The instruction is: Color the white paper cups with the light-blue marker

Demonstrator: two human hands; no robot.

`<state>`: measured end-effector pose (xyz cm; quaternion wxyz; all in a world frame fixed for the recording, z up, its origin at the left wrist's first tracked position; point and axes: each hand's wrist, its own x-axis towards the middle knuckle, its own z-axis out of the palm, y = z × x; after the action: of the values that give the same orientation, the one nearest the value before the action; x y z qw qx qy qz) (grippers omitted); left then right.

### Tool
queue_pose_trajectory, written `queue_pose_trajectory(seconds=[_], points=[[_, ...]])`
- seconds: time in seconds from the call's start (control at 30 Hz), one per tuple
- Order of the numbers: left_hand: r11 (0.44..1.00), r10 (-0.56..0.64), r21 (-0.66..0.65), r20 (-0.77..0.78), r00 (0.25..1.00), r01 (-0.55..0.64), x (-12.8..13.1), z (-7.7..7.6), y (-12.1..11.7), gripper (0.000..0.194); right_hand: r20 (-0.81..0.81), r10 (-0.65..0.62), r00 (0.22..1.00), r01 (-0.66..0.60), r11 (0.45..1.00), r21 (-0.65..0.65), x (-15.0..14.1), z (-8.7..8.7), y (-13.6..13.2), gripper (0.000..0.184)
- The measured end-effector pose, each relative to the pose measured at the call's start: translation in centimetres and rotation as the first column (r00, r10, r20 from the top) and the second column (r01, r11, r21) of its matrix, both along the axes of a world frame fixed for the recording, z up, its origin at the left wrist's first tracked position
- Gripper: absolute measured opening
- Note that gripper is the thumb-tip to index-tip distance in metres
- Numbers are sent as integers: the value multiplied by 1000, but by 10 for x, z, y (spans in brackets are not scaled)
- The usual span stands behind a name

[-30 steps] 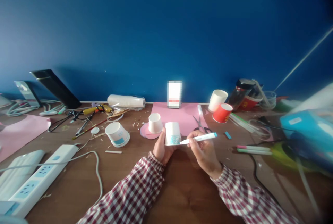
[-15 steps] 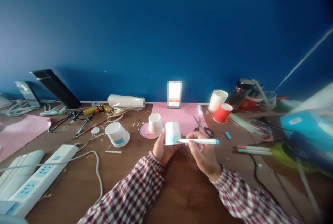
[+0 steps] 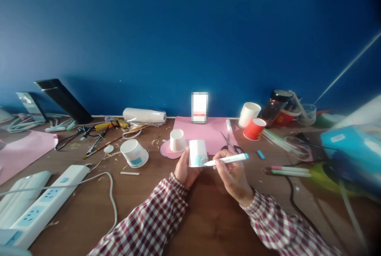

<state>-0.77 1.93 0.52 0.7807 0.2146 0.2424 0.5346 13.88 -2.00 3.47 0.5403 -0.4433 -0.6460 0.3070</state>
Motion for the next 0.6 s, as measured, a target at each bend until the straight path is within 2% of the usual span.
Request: queue_pose_trajectory(seconds=[0.37, 0.6], points=[[1000, 20, -5, 38, 999, -20, -1, 1, 1, 39, 27, -48, 999, 47, 999, 10, 6, -5, 5, 19], [999, 35, -4, -1, 999, -35, 0, -2, 0, 41, 5, -54, 999, 54, 998, 28, 4, -1, 3, 19]])
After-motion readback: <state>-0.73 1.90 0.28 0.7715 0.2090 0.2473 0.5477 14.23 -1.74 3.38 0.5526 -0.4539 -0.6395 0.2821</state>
